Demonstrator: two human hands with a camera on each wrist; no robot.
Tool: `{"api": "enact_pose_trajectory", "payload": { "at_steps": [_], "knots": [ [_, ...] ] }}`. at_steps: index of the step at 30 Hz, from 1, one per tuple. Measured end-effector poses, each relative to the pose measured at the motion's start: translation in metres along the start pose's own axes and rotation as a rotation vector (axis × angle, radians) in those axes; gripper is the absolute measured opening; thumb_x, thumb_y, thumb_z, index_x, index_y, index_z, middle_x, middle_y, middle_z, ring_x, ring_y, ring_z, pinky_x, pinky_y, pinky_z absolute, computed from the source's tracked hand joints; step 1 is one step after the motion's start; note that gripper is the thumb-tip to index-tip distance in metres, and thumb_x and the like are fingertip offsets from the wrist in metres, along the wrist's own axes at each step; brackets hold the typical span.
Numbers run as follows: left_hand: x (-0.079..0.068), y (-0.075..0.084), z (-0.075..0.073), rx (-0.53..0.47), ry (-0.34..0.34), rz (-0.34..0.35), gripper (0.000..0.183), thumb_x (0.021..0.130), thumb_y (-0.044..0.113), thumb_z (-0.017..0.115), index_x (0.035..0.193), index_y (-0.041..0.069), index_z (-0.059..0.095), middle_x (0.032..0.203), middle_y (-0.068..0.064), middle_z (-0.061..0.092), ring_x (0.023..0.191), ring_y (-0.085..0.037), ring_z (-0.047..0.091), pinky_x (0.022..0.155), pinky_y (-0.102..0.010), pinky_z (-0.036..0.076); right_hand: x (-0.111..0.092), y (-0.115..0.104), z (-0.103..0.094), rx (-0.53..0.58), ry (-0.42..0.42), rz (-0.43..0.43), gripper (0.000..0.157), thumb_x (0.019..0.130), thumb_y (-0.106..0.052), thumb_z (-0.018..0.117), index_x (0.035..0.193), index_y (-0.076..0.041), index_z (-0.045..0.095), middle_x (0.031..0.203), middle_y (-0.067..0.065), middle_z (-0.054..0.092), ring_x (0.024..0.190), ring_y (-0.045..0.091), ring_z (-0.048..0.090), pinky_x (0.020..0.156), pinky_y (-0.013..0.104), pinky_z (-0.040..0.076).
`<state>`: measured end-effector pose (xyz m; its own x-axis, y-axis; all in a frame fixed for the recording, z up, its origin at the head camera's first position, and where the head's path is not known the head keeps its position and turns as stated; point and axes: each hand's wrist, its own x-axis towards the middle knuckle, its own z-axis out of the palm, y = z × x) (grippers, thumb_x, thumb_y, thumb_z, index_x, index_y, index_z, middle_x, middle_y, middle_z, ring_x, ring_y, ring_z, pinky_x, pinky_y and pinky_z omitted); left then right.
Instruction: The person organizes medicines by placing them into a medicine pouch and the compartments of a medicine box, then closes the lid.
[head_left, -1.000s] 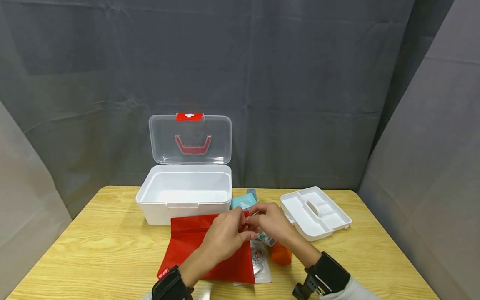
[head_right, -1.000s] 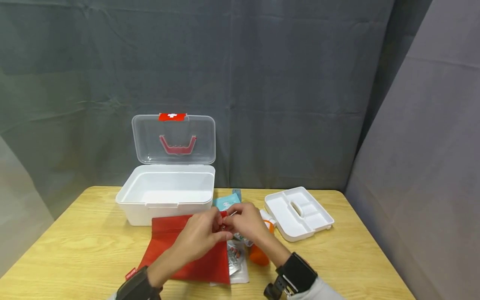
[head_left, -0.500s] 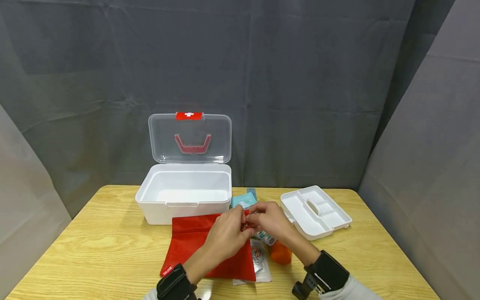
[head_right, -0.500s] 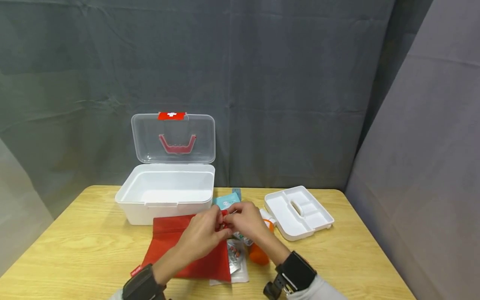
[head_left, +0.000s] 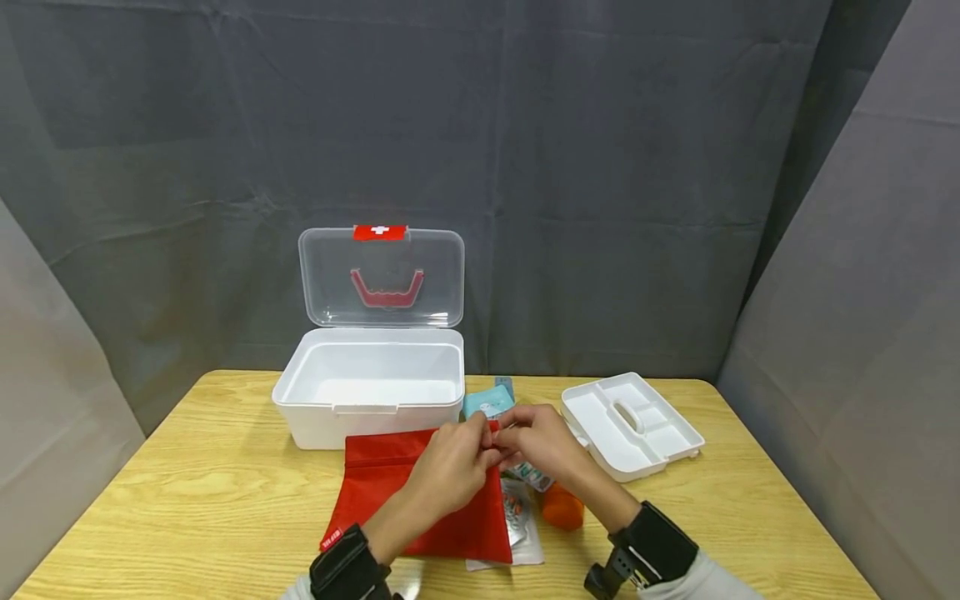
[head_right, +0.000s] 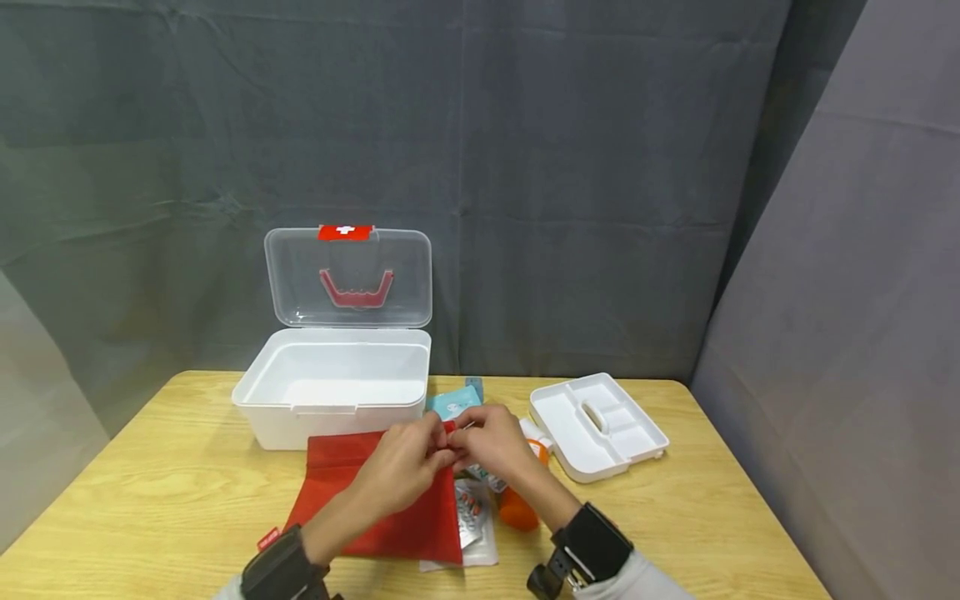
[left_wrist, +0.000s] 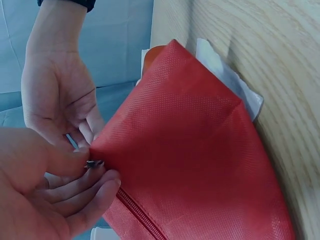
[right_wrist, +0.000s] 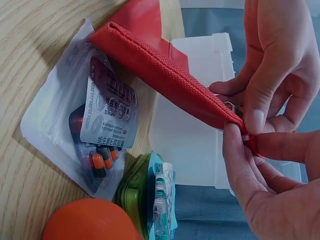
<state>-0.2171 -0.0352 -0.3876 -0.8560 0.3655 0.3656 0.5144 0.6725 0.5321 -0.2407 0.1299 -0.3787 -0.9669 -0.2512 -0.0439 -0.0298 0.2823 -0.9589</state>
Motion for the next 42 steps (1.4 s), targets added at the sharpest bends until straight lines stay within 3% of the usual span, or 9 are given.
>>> {"api": "enact_pose_trajectory", "payload": {
  "at_steps": [6, 15, 24, 31, 36, 42],
  "knots": [
    [0.001, -0.002, -0.001, 0.004, 0.004, 0.027, 0.017, 0.085, 0.001, 0.074, 0.086, 0.009, 0.060, 0.067, 0.004, 0.058, 0.060, -0.010, 0.052, 0.055, -0.020, 0.044, -0.001, 0.001, -0.001, -0.004, 0.004, -0.004, 0.019, 0.092, -0.006, 0.064, 0.103, 0.007, 0.071, 0.089, 0.013, 0.074, 0.070, 0.021, 0.073, 0.071, 0.040, 0.063],
    [0.001, -0.002, -0.001, -0.003, -0.015, -0.033, 0.017, 0.086, 0.004, 0.073, 0.077, 0.010, 0.060, 0.061, 0.005, 0.051, 0.057, -0.010, 0.049, 0.052, -0.022, 0.041, -0.003, 0.000, -0.003, -0.057, -0.024, -0.040, 0.020, 0.093, -0.008, 0.066, 0.105, 0.008, 0.070, 0.091, 0.016, 0.074, 0.071, 0.023, 0.073, 0.073, 0.043, 0.063],
    [0.001, -0.003, -0.002, -0.012, -0.026, -0.026, 0.018, 0.083, -0.001, 0.070, 0.074, 0.011, 0.060, 0.060, 0.006, 0.051, 0.056, -0.009, 0.048, 0.050, -0.021, 0.040, -0.005, -0.001, -0.003, -0.104, -0.033, -0.035, 0.019, 0.088, -0.004, 0.067, 0.104, 0.005, 0.071, 0.089, 0.012, 0.073, 0.073, 0.021, 0.070, 0.073, 0.042, 0.063],
    [0.002, -0.005, -0.002, -0.017, -0.022, -0.004, 0.018, 0.082, -0.003, 0.068, 0.074, 0.012, 0.062, 0.058, 0.008, 0.051, 0.055, -0.008, 0.047, 0.048, -0.020, 0.039, -0.005, -0.001, -0.001, -0.170, -0.023, -0.075, 0.017, 0.083, 0.002, 0.069, 0.100, 0.004, 0.070, 0.080, 0.008, 0.071, 0.071, 0.018, 0.067, 0.068, 0.034, 0.061],
    [0.002, -0.006, -0.003, -0.024, -0.048, 0.002, 0.016, 0.082, -0.002, 0.069, 0.075, 0.011, 0.064, 0.060, 0.008, 0.054, 0.057, -0.008, 0.049, 0.050, -0.020, 0.042, -0.008, -0.003, 0.003, -0.240, 0.011, -0.091, 0.012, 0.083, 0.003, 0.070, 0.095, 0.001, 0.070, 0.077, 0.007, 0.069, 0.067, 0.014, 0.063, 0.064, 0.027, 0.057],
    [0.002, -0.008, -0.004, -0.025, -0.082, 0.022, 0.017, 0.082, -0.001, 0.070, 0.073, 0.012, 0.064, 0.060, 0.009, 0.054, 0.057, -0.007, 0.049, 0.050, -0.020, 0.043, -0.011, -0.004, 0.004, -0.271, 0.025, -0.102, 0.012, 0.081, 0.004, 0.069, 0.092, -0.002, 0.070, 0.077, 0.008, 0.071, 0.066, 0.016, 0.065, 0.062, 0.026, 0.055]
  ]
}}
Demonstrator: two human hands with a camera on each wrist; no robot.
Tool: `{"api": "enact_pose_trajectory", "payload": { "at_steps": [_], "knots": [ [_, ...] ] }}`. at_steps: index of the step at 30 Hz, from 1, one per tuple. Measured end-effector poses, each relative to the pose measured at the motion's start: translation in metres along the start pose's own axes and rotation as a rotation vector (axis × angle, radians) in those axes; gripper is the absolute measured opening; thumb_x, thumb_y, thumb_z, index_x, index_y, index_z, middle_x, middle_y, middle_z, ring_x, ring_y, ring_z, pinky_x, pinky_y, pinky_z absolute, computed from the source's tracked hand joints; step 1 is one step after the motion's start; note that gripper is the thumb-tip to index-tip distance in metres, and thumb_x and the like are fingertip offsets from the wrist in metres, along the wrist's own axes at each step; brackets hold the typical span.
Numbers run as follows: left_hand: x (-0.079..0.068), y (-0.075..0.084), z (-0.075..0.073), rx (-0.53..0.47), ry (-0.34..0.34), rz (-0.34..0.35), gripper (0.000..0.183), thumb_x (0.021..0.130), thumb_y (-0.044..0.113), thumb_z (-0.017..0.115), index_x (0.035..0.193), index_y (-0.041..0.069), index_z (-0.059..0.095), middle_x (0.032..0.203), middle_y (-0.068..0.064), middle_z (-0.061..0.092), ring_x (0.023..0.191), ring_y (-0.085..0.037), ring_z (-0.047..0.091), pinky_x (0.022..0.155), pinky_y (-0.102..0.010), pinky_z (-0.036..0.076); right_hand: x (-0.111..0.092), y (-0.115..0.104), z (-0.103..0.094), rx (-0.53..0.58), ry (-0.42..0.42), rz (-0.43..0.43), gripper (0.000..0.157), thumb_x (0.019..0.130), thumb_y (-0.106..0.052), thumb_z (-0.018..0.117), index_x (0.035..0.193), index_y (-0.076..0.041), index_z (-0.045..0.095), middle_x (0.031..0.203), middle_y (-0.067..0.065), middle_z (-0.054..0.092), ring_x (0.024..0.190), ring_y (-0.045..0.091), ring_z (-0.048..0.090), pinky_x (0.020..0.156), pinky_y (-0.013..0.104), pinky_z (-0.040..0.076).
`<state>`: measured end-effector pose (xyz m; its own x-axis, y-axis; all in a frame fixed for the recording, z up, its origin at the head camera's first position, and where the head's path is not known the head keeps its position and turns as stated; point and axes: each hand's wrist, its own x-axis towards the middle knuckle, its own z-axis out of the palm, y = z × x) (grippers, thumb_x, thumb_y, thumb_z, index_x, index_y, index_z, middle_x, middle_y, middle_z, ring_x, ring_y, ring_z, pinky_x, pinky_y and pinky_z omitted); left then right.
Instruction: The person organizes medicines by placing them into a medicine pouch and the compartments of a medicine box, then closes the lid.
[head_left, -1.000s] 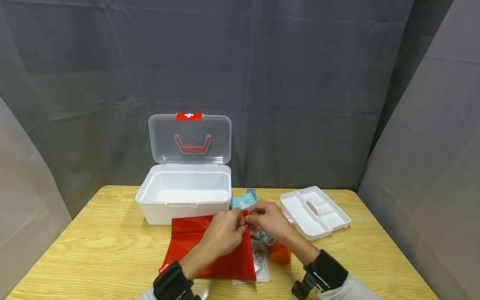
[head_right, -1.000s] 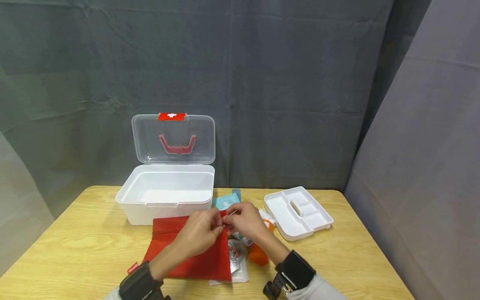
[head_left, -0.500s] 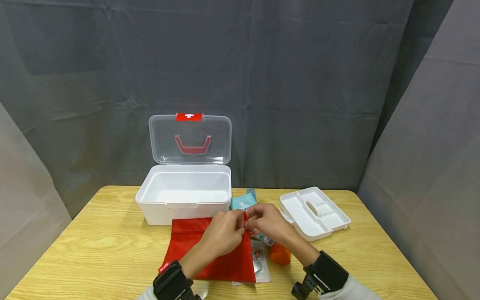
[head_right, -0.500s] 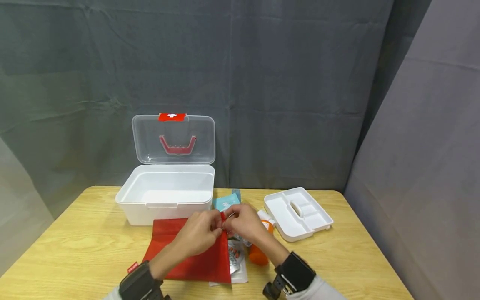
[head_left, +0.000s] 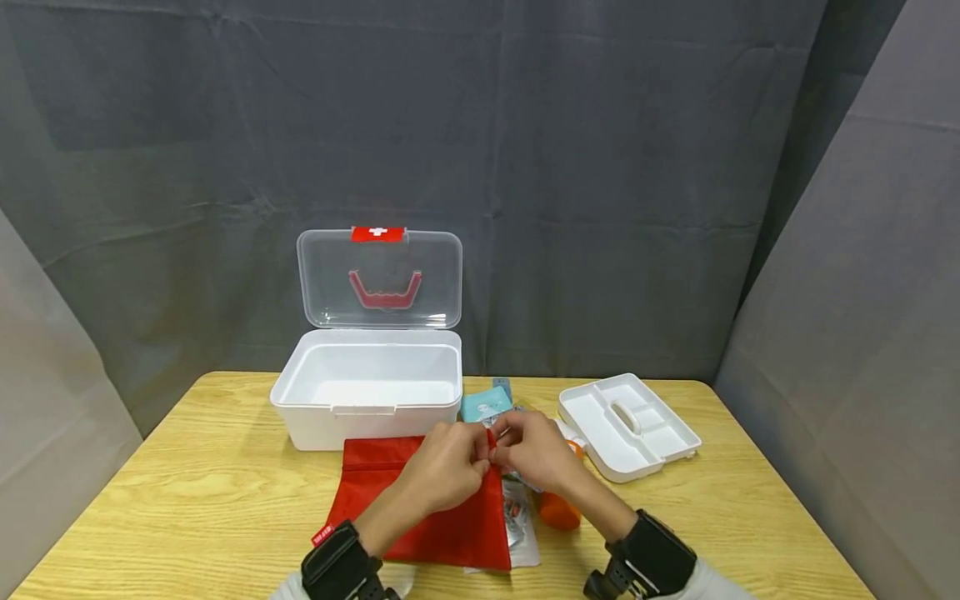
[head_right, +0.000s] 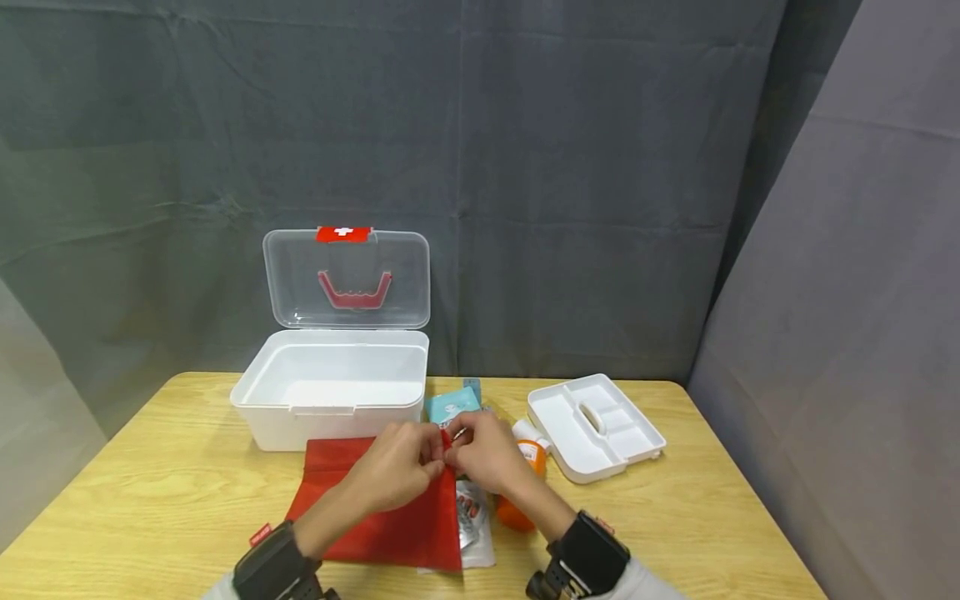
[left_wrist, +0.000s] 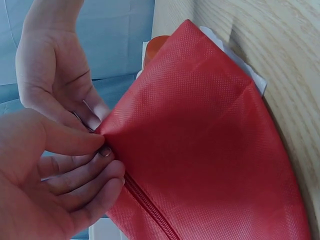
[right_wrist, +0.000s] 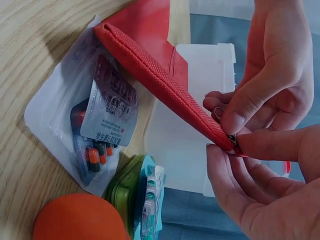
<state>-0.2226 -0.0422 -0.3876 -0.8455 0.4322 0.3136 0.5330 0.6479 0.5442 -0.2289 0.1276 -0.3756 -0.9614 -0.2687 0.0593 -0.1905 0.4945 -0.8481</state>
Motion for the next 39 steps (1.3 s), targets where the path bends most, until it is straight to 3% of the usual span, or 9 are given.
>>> {"api": "enact_pose_trajectory", "payload": {
  "at_steps": [8, 19, 30, 39],
  "knots": [
    [0.000, 0.003, -0.004, 0.012, -0.021, 0.024, 0.018, 0.082, 0.001, 0.070, 0.071, 0.013, 0.063, 0.060, 0.010, 0.055, 0.054, -0.006, 0.047, 0.049, -0.019, 0.042, -0.003, -0.002, 0.000, -0.018, 0.029, -0.019, 0.010, 0.079, 0.002, 0.070, 0.086, -0.005, 0.070, 0.072, 0.005, 0.071, 0.063, 0.025, 0.069, 0.057, 0.025, 0.054],
    [-0.001, 0.006, -0.014, -0.020, -0.075, 0.054, 0.018, 0.083, 0.003, 0.070, 0.068, 0.013, 0.069, 0.053, 0.012, 0.054, 0.051, -0.003, 0.045, 0.046, -0.018, 0.038, -0.004, -0.005, -0.003, -0.039, 0.006, -0.070, 0.013, 0.075, 0.004, 0.068, 0.082, -0.007, 0.068, 0.067, 0.004, 0.068, 0.059, 0.017, 0.062, 0.051, 0.024, 0.044],
    [-0.001, 0.006, -0.024, 0.026, -0.134, 0.054, 0.010, 0.084, 0.005, 0.075, 0.075, 0.008, 0.074, 0.061, 0.008, 0.060, 0.055, -0.006, 0.049, 0.049, -0.018, 0.044, -0.008, -0.005, -0.013, 0.013, -0.042, -0.021, 0.007, 0.081, 0.002, 0.068, 0.086, -0.003, 0.069, 0.073, 0.006, 0.070, 0.067, 0.025, 0.068, 0.065, 0.034, 0.059],
    [-0.005, -0.005, -0.032, 0.085, -0.132, 0.073, 0.016, 0.081, 0.003, 0.074, 0.068, 0.011, 0.071, 0.058, 0.009, 0.058, 0.053, -0.006, 0.047, 0.047, -0.019, 0.041, -0.010, 0.002, -0.022, 0.049, -0.040, 0.022, 0.006, 0.082, -0.001, 0.068, 0.088, -0.001, 0.068, 0.072, 0.008, 0.069, 0.066, 0.027, 0.070, 0.069, 0.044, 0.062]
  ]
}}
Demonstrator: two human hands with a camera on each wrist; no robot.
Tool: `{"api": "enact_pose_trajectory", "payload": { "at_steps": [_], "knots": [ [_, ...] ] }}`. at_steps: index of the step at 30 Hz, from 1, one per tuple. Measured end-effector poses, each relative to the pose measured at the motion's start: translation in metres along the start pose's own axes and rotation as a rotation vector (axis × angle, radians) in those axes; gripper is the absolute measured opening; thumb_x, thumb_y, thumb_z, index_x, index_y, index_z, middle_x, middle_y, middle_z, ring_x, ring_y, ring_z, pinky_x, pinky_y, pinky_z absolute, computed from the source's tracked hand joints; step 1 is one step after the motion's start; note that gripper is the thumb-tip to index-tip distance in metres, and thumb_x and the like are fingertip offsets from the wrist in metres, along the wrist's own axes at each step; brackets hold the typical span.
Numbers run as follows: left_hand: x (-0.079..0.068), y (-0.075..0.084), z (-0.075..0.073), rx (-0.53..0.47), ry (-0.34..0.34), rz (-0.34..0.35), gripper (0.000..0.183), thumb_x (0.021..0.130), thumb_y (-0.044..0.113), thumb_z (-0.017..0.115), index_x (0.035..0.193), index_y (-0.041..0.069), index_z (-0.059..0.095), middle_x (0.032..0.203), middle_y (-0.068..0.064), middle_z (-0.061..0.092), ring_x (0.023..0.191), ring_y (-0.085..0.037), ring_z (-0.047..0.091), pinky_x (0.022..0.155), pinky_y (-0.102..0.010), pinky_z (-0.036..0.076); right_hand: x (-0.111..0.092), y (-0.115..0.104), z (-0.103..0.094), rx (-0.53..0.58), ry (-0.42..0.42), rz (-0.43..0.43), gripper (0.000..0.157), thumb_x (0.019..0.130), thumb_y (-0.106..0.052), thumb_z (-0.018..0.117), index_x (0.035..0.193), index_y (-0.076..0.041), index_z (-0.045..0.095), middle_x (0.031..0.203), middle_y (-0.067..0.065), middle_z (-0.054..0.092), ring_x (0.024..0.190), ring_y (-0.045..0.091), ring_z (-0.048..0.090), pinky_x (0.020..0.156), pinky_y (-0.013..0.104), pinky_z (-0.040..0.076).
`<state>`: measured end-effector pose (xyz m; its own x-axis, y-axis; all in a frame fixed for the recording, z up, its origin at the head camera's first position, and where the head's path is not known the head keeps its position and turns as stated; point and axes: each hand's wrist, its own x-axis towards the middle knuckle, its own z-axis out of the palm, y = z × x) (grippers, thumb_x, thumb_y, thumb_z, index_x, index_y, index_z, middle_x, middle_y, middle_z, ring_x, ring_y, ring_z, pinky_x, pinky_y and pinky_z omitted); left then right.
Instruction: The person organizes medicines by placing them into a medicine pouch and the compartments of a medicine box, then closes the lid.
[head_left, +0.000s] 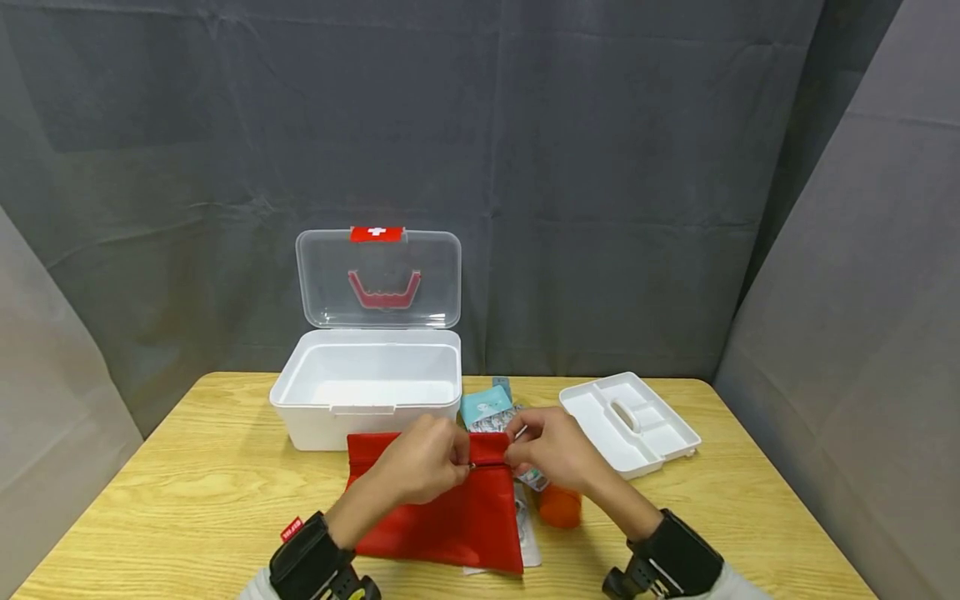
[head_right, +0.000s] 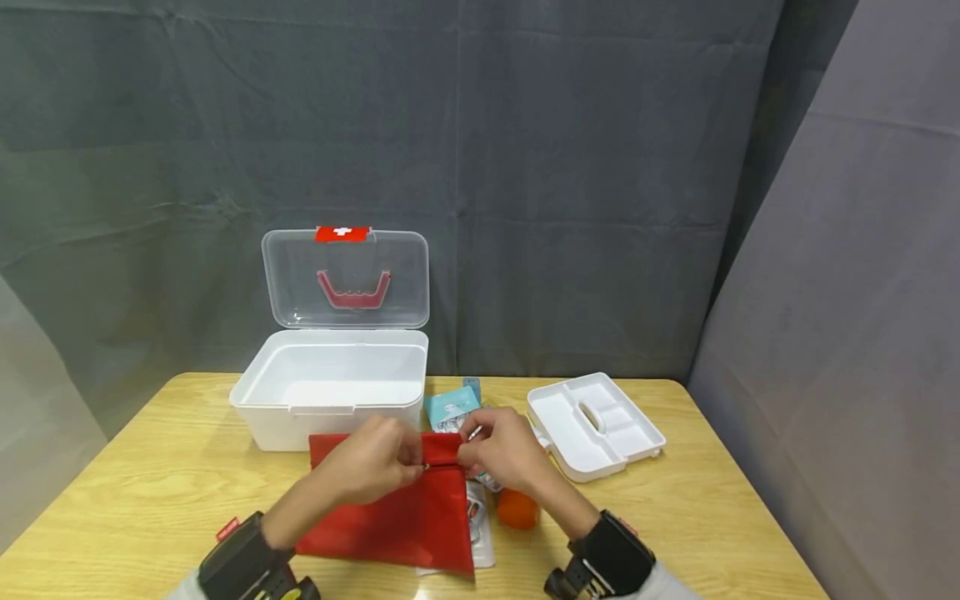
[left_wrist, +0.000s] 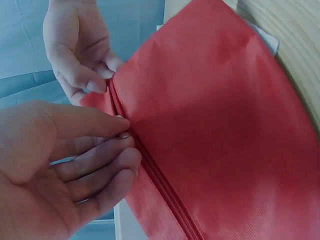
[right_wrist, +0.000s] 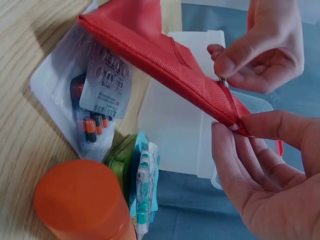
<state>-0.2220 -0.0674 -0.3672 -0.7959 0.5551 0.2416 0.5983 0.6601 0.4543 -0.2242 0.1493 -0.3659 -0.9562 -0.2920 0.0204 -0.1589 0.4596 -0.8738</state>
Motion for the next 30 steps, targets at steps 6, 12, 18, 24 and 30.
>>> {"api": "enact_pose_trajectory", "payload": {
  "at_steps": [6, 12, 18, 24, 30],
  "knots": [
    [-0.003, -0.002, -0.007, 0.005, -0.036, -0.020, 0.018, 0.080, 0.002, 0.073, 0.066, 0.012, 0.069, 0.059, 0.008, 0.057, 0.055, -0.009, 0.049, 0.048, -0.020, 0.043, -0.001, 0.002, -0.003, 0.013, -0.013, -0.007, 0.007, 0.082, -0.001, 0.068, 0.089, 0.000, 0.068, 0.073, 0.008, 0.070, 0.068, 0.029, 0.071, 0.070, 0.045, 0.063],
    [-0.004, -0.005, -0.014, 0.076, -0.044, -0.018, 0.019, 0.078, 0.001, 0.071, 0.064, 0.014, 0.067, 0.059, 0.009, 0.056, 0.056, -0.010, 0.049, 0.051, -0.021, 0.043, -0.002, 0.005, -0.009, 0.012, -0.007, -0.027, 0.008, 0.081, -0.001, 0.067, 0.089, 0.000, 0.069, 0.074, 0.008, 0.070, 0.069, 0.032, 0.071, 0.071, 0.047, 0.063],
    [-0.007, -0.008, -0.024, 0.098, -0.068, -0.038, 0.022, 0.078, 0.000, 0.070, 0.062, 0.014, 0.066, 0.057, 0.008, 0.055, 0.055, -0.011, 0.050, 0.049, -0.022, 0.043, -0.004, 0.009, -0.017, 0.031, 0.001, -0.030, 0.007, 0.082, 0.000, 0.067, 0.089, 0.001, 0.068, 0.074, 0.010, 0.071, 0.070, 0.031, 0.071, 0.070, 0.047, 0.063],
    [-0.010, -0.014, -0.035, 0.096, -0.090, -0.042, 0.022, 0.078, 0.000, 0.071, 0.062, 0.015, 0.066, 0.055, 0.008, 0.055, 0.053, -0.010, 0.050, 0.048, -0.022, 0.043, -0.006, 0.010, -0.026, 0.041, -0.004, -0.031, 0.011, 0.083, 0.000, 0.066, 0.092, 0.002, 0.069, 0.077, 0.011, 0.073, 0.071, 0.031, 0.073, 0.073, 0.046, 0.063],
    [-0.013, -0.022, -0.047, 0.114, -0.085, -0.030, 0.022, 0.077, 0.000, 0.072, 0.062, 0.016, 0.068, 0.054, 0.011, 0.055, 0.054, -0.009, 0.050, 0.051, -0.022, 0.043, -0.009, 0.013, -0.035, 0.084, -0.003, -0.008, 0.013, 0.084, 0.000, 0.065, 0.096, 0.004, 0.069, 0.079, 0.012, 0.072, 0.071, 0.031, 0.073, 0.074, 0.043, 0.063]
  ]
}}
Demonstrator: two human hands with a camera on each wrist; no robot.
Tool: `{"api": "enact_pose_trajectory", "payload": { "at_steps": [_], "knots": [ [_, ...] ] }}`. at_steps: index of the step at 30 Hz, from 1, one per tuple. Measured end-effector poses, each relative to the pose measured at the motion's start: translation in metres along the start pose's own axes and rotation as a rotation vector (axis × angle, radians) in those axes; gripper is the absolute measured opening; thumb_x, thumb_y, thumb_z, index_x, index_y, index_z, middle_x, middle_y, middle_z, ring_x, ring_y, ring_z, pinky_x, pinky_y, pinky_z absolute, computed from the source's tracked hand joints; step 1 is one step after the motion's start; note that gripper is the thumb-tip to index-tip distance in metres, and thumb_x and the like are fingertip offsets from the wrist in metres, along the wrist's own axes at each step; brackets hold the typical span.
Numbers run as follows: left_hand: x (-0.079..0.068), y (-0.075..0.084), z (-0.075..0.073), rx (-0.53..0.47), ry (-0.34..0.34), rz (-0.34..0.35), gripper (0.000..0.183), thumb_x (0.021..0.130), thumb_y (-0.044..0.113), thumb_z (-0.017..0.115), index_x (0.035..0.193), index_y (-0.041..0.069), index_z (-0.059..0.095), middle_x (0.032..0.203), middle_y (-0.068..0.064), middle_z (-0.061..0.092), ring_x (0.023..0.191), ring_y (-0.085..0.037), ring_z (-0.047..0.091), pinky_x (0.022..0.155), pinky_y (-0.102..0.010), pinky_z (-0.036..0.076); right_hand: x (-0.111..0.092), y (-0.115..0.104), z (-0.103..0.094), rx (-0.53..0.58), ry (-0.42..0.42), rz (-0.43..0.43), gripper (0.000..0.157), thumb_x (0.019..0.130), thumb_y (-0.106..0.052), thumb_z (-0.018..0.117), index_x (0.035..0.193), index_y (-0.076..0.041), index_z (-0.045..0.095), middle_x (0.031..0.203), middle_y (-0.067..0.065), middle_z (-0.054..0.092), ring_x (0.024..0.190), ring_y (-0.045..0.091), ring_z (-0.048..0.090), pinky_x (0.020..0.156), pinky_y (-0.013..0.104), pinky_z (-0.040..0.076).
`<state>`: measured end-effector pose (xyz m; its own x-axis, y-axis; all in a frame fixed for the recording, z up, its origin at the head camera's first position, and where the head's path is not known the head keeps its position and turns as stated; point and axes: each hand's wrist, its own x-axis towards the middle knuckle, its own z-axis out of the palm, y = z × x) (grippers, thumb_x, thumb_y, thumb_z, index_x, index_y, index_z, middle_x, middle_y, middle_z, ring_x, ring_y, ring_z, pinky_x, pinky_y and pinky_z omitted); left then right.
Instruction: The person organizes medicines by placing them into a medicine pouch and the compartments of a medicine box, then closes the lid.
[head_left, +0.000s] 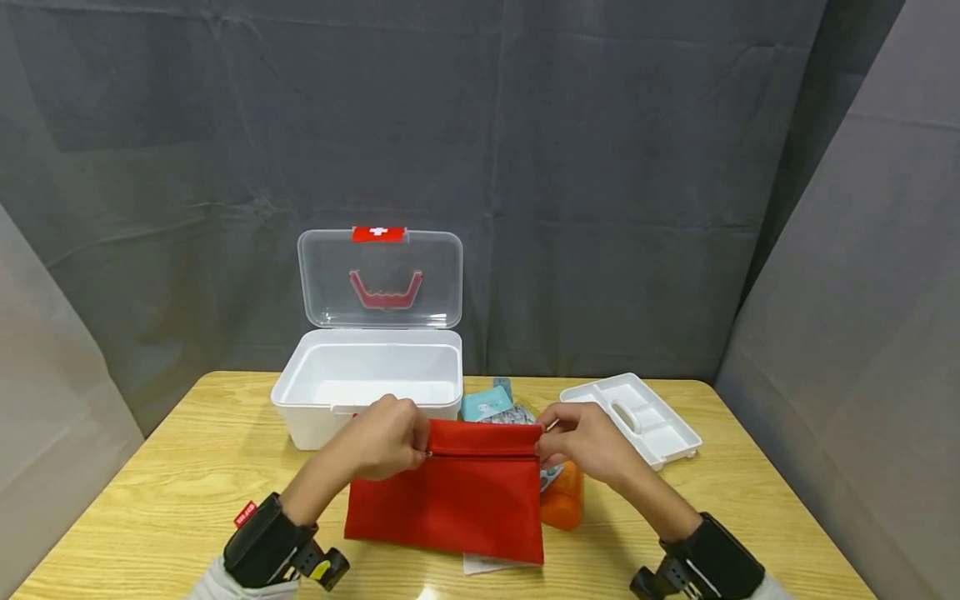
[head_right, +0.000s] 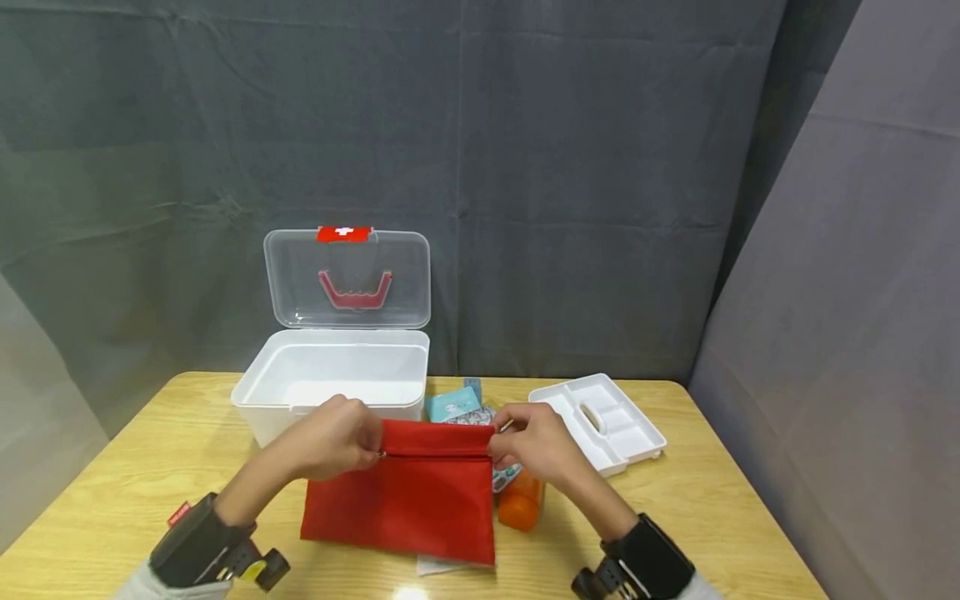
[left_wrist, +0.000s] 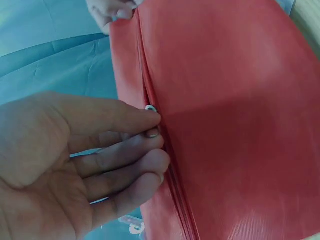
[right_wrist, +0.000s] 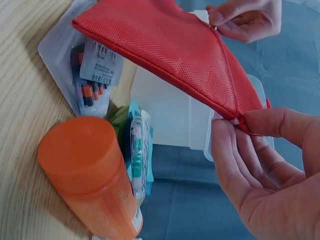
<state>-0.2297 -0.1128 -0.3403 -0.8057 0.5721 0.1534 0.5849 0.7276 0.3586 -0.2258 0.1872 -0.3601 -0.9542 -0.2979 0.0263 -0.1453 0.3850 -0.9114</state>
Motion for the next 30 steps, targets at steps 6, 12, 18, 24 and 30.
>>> {"api": "enact_pose_trajectory", "payload": {
  "at_steps": [6, 12, 18, 24, 30],
  "knots": [
    [-0.002, -0.007, -0.007, 0.010, -0.012, -0.012, 0.023, 0.077, 0.001, 0.073, 0.061, 0.017, 0.067, 0.051, 0.012, 0.052, 0.053, -0.008, 0.048, 0.052, -0.022, 0.041, -0.001, 0.002, -0.007, 0.027, 0.010, 0.024, 0.016, 0.084, -0.001, 0.065, 0.099, 0.005, 0.069, 0.080, 0.013, 0.073, 0.072, 0.032, 0.074, 0.074, 0.040, 0.063],
    [-0.005, -0.017, -0.012, 0.035, 0.015, -0.054, 0.025, 0.074, -0.001, 0.072, 0.057, 0.016, 0.065, 0.050, 0.012, 0.052, 0.053, -0.009, 0.047, 0.050, -0.023, 0.039, -0.002, 0.004, -0.013, 0.010, 0.046, 0.037, 0.015, 0.083, -0.001, 0.064, 0.097, 0.006, 0.069, 0.083, 0.014, 0.072, 0.070, 0.029, 0.073, 0.072, 0.039, 0.063],
    [-0.007, -0.035, -0.014, 0.028, 0.008, -0.111, 0.025, 0.074, 0.001, 0.072, 0.057, 0.017, 0.064, 0.052, 0.010, 0.054, 0.055, -0.010, 0.047, 0.051, -0.024, 0.039, -0.003, 0.009, -0.020, 0.012, 0.066, 0.068, 0.014, 0.084, -0.001, 0.063, 0.096, 0.006, 0.068, 0.087, 0.014, 0.071, 0.071, 0.028, 0.073, 0.073, 0.040, 0.064],
    [-0.013, -0.048, -0.020, -0.012, -0.007, -0.184, 0.024, 0.077, -0.002, 0.070, 0.058, 0.014, 0.065, 0.053, 0.008, 0.055, 0.056, -0.012, 0.048, 0.053, -0.026, 0.040, -0.004, 0.015, -0.027, 0.040, 0.064, 0.056, 0.014, 0.084, 0.001, 0.063, 0.095, 0.008, 0.066, 0.087, 0.014, 0.072, 0.072, 0.026, 0.074, 0.072, 0.038, 0.064],
    [-0.017, -0.055, -0.022, -0.022, 0.008, -0.166, 0.024, 0.075, -0.002, 0.070, 0.058, 0.015, 0.064, 0.054, 0.009, 0.055, 0.056, -0.011, 0.048, 0.054, -0.026, 0.040, -0.005, 0.014, -0.026, 0.036, 0.062, 0.056, 0.016, 0.084, 0.000, 0.063, 0.097, 0.008, 0.067, 0.088, 0.013, 0.072, 0.071, 0.024, 0.073, 0.072, 0.037, 0.063]
  ]
}}
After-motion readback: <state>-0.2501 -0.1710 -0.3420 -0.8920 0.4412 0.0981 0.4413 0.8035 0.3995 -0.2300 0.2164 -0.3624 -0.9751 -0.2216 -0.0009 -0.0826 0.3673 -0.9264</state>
